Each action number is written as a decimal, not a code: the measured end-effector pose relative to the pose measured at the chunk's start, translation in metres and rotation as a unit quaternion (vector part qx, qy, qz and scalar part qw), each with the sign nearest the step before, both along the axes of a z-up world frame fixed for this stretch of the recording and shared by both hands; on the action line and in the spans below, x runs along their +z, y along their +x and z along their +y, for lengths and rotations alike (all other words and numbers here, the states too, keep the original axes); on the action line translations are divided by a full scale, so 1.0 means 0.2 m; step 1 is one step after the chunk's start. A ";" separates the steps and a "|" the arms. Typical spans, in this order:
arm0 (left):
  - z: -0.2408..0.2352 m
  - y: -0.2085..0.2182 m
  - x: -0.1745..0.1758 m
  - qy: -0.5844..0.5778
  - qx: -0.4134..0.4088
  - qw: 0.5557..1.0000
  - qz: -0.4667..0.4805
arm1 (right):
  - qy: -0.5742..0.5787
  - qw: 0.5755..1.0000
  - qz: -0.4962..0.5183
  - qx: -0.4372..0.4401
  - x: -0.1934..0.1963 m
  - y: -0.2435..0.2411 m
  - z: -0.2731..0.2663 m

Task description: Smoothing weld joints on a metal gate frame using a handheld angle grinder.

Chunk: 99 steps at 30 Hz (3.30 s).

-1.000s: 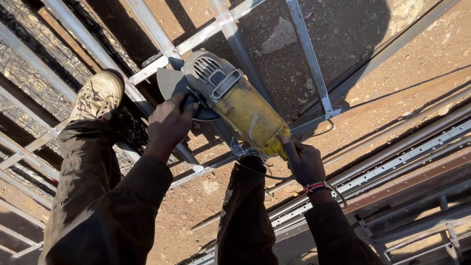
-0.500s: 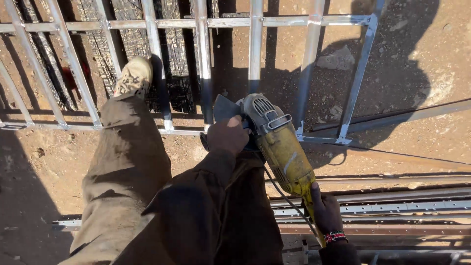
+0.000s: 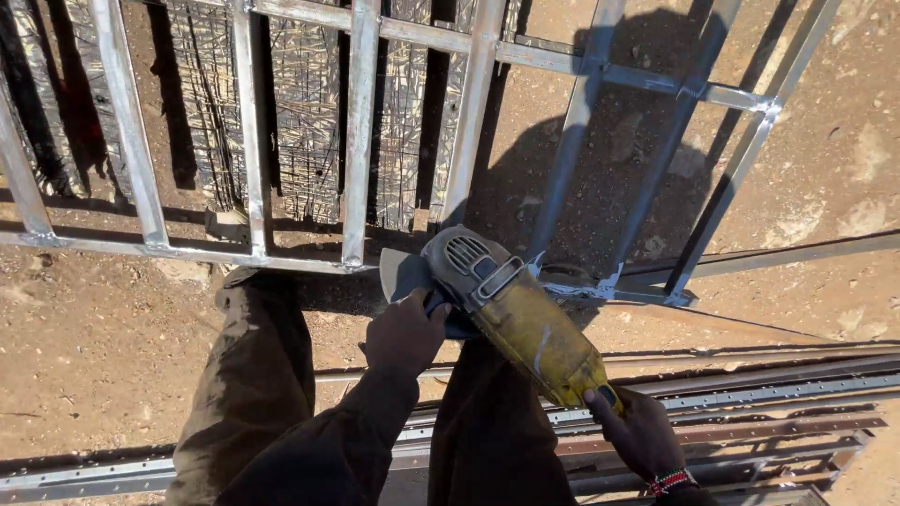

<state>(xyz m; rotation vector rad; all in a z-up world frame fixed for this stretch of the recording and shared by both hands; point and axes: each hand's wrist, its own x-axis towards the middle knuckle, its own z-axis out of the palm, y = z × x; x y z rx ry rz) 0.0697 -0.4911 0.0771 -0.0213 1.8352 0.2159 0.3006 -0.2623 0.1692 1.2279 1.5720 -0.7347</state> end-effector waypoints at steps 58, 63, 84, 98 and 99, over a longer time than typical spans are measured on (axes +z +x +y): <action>-0.35 -1.15 -0.60 0.105 0.193 0.944 0.245 | 0.113 0.953 0.169 0.225 -0.41 -1.88 -0.07; -0.30 -1.17 -0.55 0.123 0.190 0.944 0.238 | 0.124 0.947 0.159 0.250 -0.42 -1.89 0.04; -0.16 -1.08 -0.63 0.092 0.197 0.926 0.308 | 0.127 0.911 0.225 0.321 -0.55 -1.88 0.19; -0.26 -1.27 -0.49 0.137 0.221 0.930 0.259 | 0.108 0.928 0.237 0.265 -0.62 -1.81 0.27; -0.29 -1.27 -0.51 0.122 0.224 0.933 0.254 | 0.105 0.931 0.228 0.266 -0.69 -1.78 0.32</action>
